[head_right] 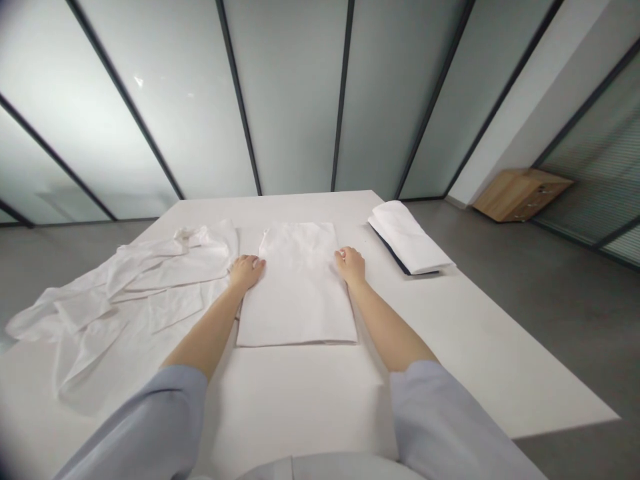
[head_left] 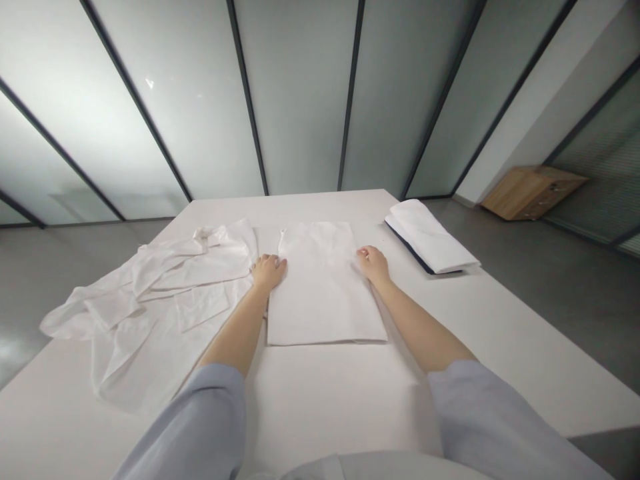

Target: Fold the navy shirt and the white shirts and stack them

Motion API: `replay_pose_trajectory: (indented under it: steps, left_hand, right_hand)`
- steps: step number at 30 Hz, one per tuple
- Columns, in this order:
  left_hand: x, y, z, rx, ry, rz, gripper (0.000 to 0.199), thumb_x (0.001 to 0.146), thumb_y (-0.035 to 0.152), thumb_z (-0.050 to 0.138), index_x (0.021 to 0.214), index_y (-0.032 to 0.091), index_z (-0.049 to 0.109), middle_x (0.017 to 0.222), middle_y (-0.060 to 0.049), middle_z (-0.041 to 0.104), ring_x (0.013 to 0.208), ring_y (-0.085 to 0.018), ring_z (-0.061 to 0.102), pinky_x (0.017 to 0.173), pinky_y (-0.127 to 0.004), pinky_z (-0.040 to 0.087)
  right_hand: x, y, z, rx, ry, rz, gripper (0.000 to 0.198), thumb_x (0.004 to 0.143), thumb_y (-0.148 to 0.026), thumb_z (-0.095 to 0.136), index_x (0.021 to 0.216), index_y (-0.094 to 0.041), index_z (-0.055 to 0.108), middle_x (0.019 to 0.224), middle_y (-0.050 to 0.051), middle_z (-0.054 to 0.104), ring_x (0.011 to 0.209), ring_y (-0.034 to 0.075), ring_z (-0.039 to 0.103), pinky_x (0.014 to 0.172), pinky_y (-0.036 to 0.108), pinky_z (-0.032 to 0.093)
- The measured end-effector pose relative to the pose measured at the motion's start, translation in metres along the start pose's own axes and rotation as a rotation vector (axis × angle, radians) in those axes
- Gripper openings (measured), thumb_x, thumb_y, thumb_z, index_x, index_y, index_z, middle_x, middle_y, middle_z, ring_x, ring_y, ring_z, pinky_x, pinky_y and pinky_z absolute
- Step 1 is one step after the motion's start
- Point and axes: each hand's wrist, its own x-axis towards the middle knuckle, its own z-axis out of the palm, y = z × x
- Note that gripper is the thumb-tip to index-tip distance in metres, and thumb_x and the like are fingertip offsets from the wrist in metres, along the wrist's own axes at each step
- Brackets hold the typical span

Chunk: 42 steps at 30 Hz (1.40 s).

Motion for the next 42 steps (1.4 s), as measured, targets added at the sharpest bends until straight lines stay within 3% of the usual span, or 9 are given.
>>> replay_pose_trajectory:
  steps: [4,9,16,20,24,27,34,37,42]
  left_hand:
    - [-0.008,-0.003,0.006,0.016,-0.043,0.036,0.047,0.090,0.050,0.043,0.118,0.018,0.063,0.137,-0.013,0.055,0.126,-0.032,0.049,0.104,-0.045,0.036]
    - [-0.003,-0.006,0.007,-0.141,-0.111,0.103,0.038,0.087,0.037,0.052,0.119,0.017,0.059,0.126,-0.011,0.063,0.120,-0.025,0.055,0.101,-0.036,0.042]
    - [0.008,-0.014,0.028,-0.765,-0.137,0.039,0.051,0.079,0.023,0.062,0.128,0.020,0.046,0.117,-0.010,0.067,0.096,-0.021,0.066,0.086,-0.038,0.051]
    - [0.012,-0.024,0.033,-1.127,-0.165,0.024,0.081,0.070,0.025,0.072,0.142,0.025,0.035,0.126,-0.013,0.061,0.102,-0.024,0.064,0.088,-0.042,0.051]
    - [0.010,-0.027,0.028,-1.294,-0.265,0.052,0.103,0.067,0.022,0.075,0.153,0.030,0.018,0.140,-0.014,0.051,0.118,-0.026,0.057,0.096,-0.041,0.046]
    - [0.006,-0.023,0.020,-1.331,-0.386,0.026,0.109,0.067,0.021,0.073,0.155,0.030,0.009,0.140,-0.013,0.052,0.112,-0.024,0.060,0.094,-0.041,0.049]
    - [0.001,-0.023,0.005,-1.262,-0.516,0.007,0.067,0.069,0.022,0.071,0.134,0.021,0.054,0.099,-0.005,0.070,0.077,-0.015,0.067,0.074,-0.030,0.054]
    - [0.000,-0.025,0.002,-1.344,-0.528,-0.073,0.070,0.066,0.022,0.073,0.133,0.020,0.053,0.082,-0.001,0.070,0.065,-0.014,0.065,0.067,-0.029,0.054]
    - [-0.004,-0.024,-0.007,-1.475,-0.568,-0.110,0.079,0.062,0.017,0.072,0.136,0.023,0.049,0.085,-0.001,0.072,0.070,-0.016,0.068,0.067,-0.030,0.055]
  right_hand:
    - [-0.006,-0.003,-0.005,-0.190,-0.076,0.065,0.047,0.092,-0.046,0.038,0.111,-0.016,0.069,0.118,0.017,0.062,0.110,0.034,0.055,0.093,0.045,0.041]
    - [-0.005,-0.006,-0.004,-0.174,-0.097,0.069,0.040,0.092,-0.039,0.042,0.110,-0.017,0.069,0.119,0.016,0.063,0.111,0.033,0.056,0.092,0.042,0.042]
    - [0.003,-0.001,0.007,0.282,-0.079,0.046,0.029,0.085,-0.029,0.051,0.110,-0.019,0.062,0.103,0.008,0.070,0.095,0.022,0.063,0.085,0.031,0.047]
    - [0.002,-0.002,0.011,0.663,-0.161,0.114,0.049,0.079,-0.027,0.055,0.128,-0.020,0.049,0.102,0.005,0.069,0.085,0.019,0.066,0.077,0.031,0.052]
    - [-0.002,-0.006,0.005,0.903,-0.275,0.182,0.069,0.076,-0.024,0.057,0.142,-0.024,0.036,0.110,0.006,0.068,0.087,0.021,0.067,0.078,0.034,0.054]
    - [-0.004,-0.008,-0.002,0.954,-0.351,0.168,0.069,0.074,-0.026,0.061,0.140,-0.025,0.042,0.119,0.006,0.066,0.094,0.022,0.067,0.086,0.036,0.053]
    - [-0.004,-0.006,-0.009,0.966,-0.448,0.135,0.057,0.065,-0.015,0.062,0.122,-0.021,0.058,0.105,0.002,0.070,0.084,0.019,0.067,0.080,0.031,0.054]
    - [-0.006,-0.006,-0.013,1.042,-0.471,0.153,0.054,0.063,-0.014,0.062,0.117,-0.022,0.059,0.095,0.000,0.071,0.078,0.018,0.066,0.072,0.028,0.054]
    - [-0.009,-0.008,-0.022,1.107,-0.522,0.153,0.052,0.060,-0.012,0.062,0.111,-0.023,0.060,0.085,-0.002,0.071,0.071,0.016,0.065,0.065,0.025,0.053]
